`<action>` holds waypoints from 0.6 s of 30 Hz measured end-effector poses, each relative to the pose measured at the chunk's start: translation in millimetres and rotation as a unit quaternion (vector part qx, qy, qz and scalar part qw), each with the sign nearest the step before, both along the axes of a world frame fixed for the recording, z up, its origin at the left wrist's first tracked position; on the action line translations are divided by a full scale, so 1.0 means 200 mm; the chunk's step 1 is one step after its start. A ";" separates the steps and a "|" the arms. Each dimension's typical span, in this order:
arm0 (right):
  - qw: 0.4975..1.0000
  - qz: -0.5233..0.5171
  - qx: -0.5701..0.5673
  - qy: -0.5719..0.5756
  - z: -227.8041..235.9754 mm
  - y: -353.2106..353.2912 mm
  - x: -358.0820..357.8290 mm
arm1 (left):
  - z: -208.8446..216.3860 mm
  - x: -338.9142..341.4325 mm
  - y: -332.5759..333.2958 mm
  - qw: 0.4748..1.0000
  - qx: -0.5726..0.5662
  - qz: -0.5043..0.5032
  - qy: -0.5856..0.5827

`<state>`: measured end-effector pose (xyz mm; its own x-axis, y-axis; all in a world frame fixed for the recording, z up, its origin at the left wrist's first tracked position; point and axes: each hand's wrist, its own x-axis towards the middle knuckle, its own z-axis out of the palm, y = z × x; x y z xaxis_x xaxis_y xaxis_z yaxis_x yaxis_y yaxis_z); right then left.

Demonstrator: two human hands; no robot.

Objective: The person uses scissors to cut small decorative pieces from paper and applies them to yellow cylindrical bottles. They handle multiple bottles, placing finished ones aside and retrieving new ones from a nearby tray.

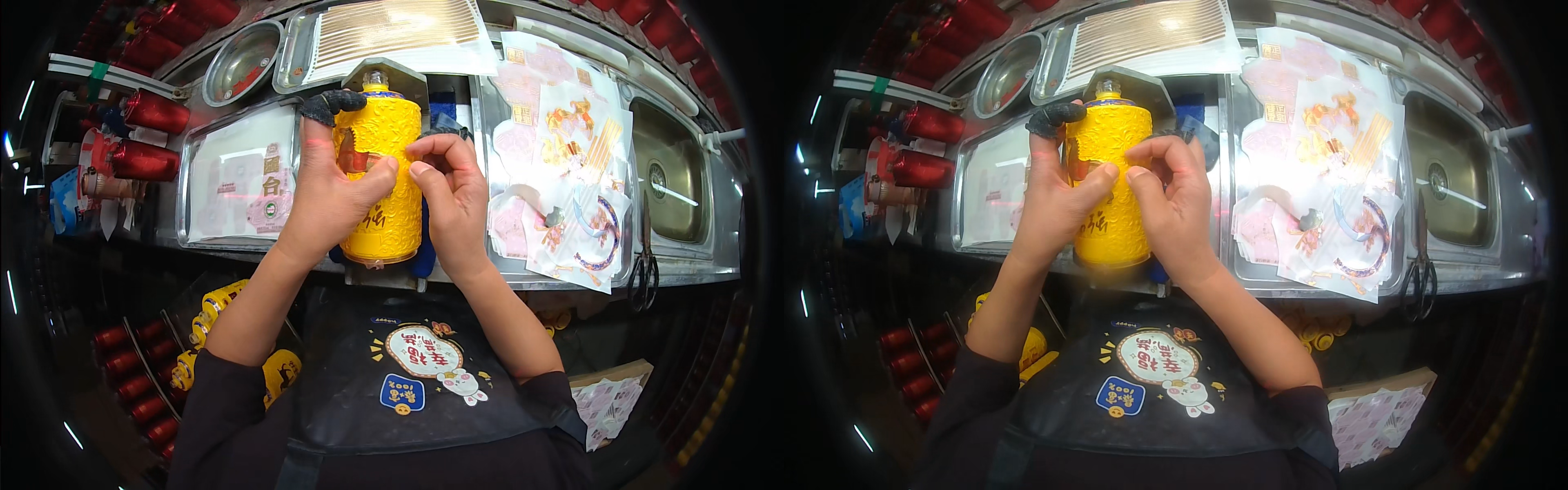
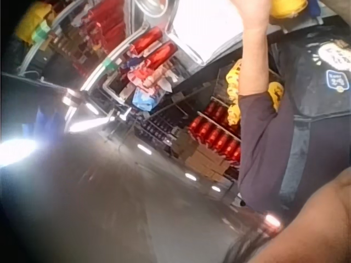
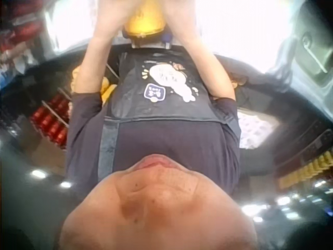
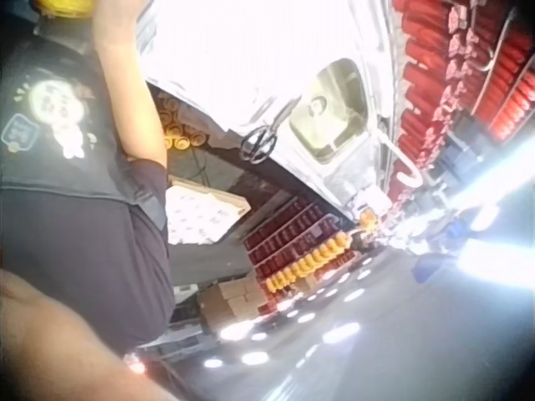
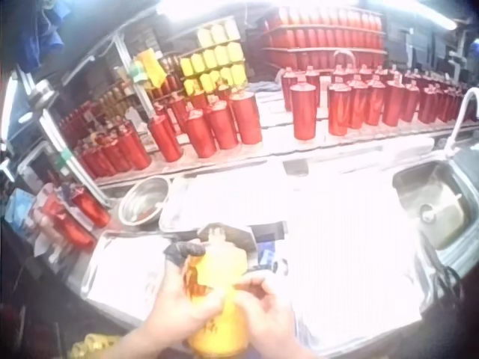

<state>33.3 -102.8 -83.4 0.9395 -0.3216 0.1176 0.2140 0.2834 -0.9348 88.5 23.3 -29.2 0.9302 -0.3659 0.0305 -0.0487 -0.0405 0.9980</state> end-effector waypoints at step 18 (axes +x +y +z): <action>0.996 -0.056 -0.061 0.014 -0.05 0.04 0.05 | -0.04 0.02 0.04 0.999 -0.034 0.007 0.007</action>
<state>43.5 -94.8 -93.5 0.9021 -0.4095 0.1362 0.2106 0.1423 -0.9672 92.4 31.6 -37.6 0.9359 -0.3496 0.0425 -0.0354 0.0266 0.9990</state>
